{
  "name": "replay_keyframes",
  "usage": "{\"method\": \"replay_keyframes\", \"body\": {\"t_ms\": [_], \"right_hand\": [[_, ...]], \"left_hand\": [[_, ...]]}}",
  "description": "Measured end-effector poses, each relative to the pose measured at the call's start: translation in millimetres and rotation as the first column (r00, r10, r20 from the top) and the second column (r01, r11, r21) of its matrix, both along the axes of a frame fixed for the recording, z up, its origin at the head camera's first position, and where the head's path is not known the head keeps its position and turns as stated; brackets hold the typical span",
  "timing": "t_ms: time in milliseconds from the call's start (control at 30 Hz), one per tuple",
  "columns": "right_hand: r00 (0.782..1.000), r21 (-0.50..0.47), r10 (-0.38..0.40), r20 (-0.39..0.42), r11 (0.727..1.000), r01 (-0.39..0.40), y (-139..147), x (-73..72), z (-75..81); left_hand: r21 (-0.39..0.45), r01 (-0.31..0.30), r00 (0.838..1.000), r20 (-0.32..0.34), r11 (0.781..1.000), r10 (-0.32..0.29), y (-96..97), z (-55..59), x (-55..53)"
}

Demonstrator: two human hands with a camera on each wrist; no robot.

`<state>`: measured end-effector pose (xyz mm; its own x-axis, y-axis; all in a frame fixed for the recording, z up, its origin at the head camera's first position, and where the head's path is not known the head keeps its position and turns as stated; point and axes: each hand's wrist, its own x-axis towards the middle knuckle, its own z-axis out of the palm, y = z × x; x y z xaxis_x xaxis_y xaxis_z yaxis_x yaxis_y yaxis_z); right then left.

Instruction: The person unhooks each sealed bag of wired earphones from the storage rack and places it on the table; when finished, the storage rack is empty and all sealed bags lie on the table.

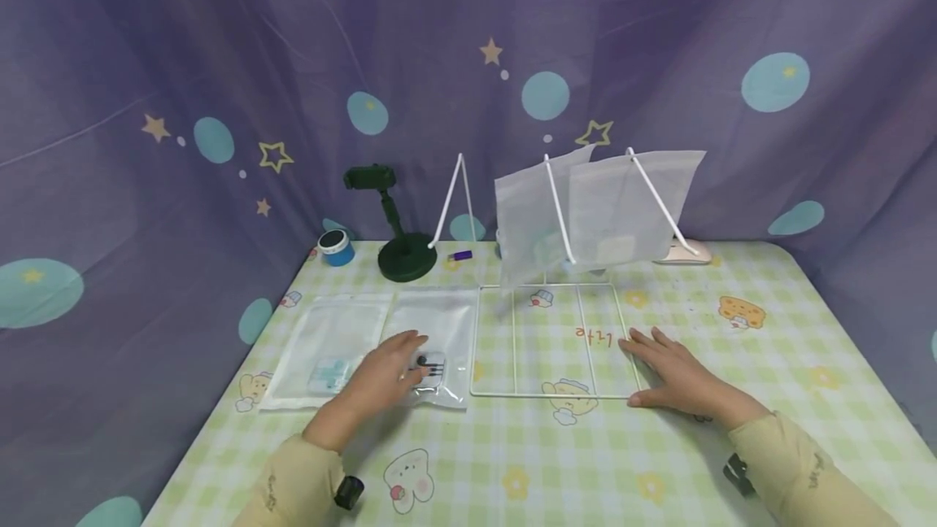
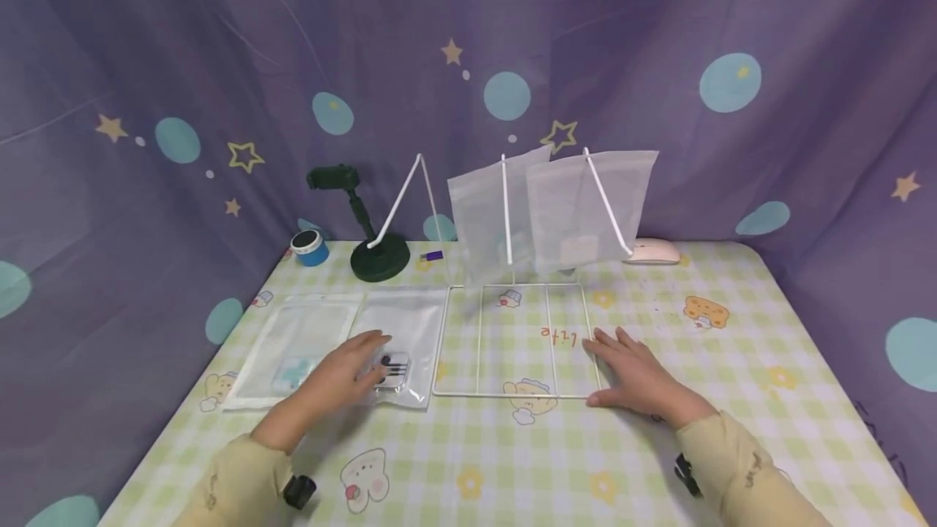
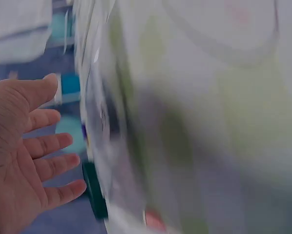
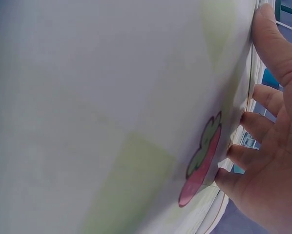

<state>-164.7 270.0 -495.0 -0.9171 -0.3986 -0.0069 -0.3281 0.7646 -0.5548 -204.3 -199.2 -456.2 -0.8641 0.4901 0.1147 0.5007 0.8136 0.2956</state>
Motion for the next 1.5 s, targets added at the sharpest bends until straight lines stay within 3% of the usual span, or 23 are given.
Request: {"method": "replay_keyframes", "body": {"t_ms": [133, 333, 700, 1200, 1500], "right_hand": [[1.000, -0.004, -0.001, 0.002, 1.000, 0.001, 0.2, 0.9, 1.2], [1.000, -0.014, 0.001, 0.003, 1.000, -0.001, 0.2, 0.9, 1.9], [1.000, 0.003, 0.008, -0.007, 1.000, -0.008, -2.1, -0.3, -1.5], [1.000, 0.022, -0.002, 0.001, 1.000, 0.002, 0.1, -2.1, -3.5], [1.000, 0.030, 0.003, -0.016, 1.000, -0.003, 0.3, -1.7, -4.5]], "left_hand": [[-0.052, 0.089, 0.996, 0.015, 0.995, -0.089, 28.5, -4.5, 5.3], [-0.110, 0.172, 0.985, 0.045, 0.979, -0.168, 54.3, -14.1, 2.2], [-0.128, 0.150, 0.985, 0.101, 0.980, -0.137, 63.8, -24.5, -2.7], [-0.136, 0.164, 0.981, 0.124, 0.977, -0.147, 68.6, -25.9, -8.8], [-0.148, 0.133, 0.984, 0.141, 0.980, -0.112, 70.9, -26.9, -8.2]]}}
